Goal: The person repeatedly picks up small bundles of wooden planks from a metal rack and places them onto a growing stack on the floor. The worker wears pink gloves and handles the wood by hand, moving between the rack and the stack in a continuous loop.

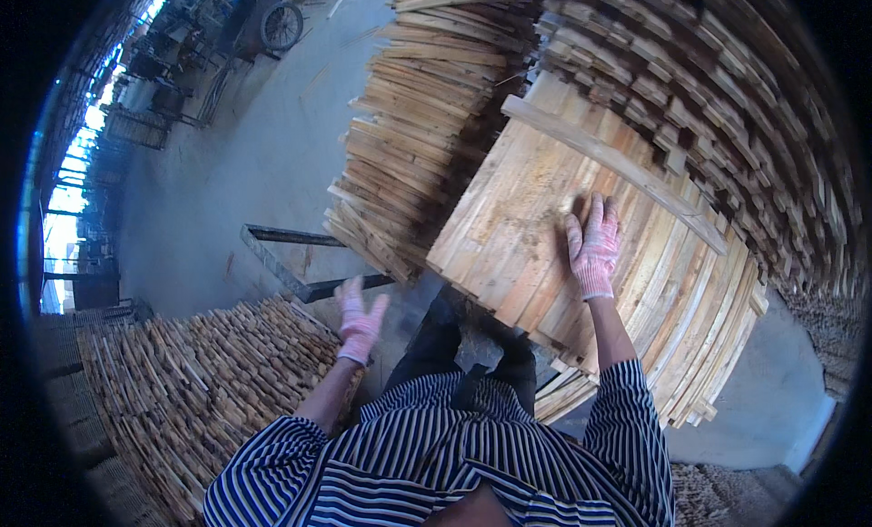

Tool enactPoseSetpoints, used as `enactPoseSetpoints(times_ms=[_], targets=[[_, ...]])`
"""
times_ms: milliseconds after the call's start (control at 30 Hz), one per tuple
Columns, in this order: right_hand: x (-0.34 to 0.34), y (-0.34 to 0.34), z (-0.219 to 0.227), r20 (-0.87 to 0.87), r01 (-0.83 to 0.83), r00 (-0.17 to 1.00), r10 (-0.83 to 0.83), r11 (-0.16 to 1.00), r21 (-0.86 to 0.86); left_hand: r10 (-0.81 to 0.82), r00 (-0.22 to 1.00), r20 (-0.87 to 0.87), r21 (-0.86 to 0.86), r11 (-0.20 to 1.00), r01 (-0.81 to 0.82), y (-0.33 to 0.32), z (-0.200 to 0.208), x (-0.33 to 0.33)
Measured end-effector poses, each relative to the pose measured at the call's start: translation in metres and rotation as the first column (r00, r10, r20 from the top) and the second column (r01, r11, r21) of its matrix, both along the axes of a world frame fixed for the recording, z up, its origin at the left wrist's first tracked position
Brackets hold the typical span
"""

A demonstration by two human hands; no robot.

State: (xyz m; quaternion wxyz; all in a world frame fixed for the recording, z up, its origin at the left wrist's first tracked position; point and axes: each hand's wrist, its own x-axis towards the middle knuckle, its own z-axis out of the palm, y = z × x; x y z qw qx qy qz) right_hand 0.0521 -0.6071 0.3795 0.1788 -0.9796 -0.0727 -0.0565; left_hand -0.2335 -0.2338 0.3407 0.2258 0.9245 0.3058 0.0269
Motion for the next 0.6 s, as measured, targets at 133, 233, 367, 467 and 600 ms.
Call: enactPoseSetpoints(times_ms=[133, 233, 367, 467, 600], targets=[[-0.004, 0.017, -0.014, 0.084, 0.007, 0.996, 0.006, 0.988, -0.155, 0.282, 0.900, -0.332, -0.010, 0.953, -0.303, 0.106, -0.031, -0.047], [-0.001, 0.022, -0.021, 0.061, 0.019, 0.998, -0.009, 0.987, -0.157, 0.422, 0.847, -0.324, 0.003, 0.895, -0.445, 0.160, -0.062, -0.078], [-0.004, 0.023, -0.023, 0.058, 0.030, 0.998, -0.019, 0.978, -0.206, 0.577, 0.714, -0.396, -0.282, 0.664, -0.693, 0.193, -0.081, -0.081], [-0.005, 0.035, -0.024, -0.016, -0.012, 1.000, 0.010, 0.987, -0.158, 0.683, 0.627, -0.373, -0.425, 0.475, -0.770, 0.201, -0.091, -0.100], [0.002, 0.031, -0.008, -0.036, 0.097, 0.994, -0.103, 0.985, -0.146, 0.362, 0.719, -0.593, -0.437, 0.606, -0.665, 0.196, -0.087, -0.053]])
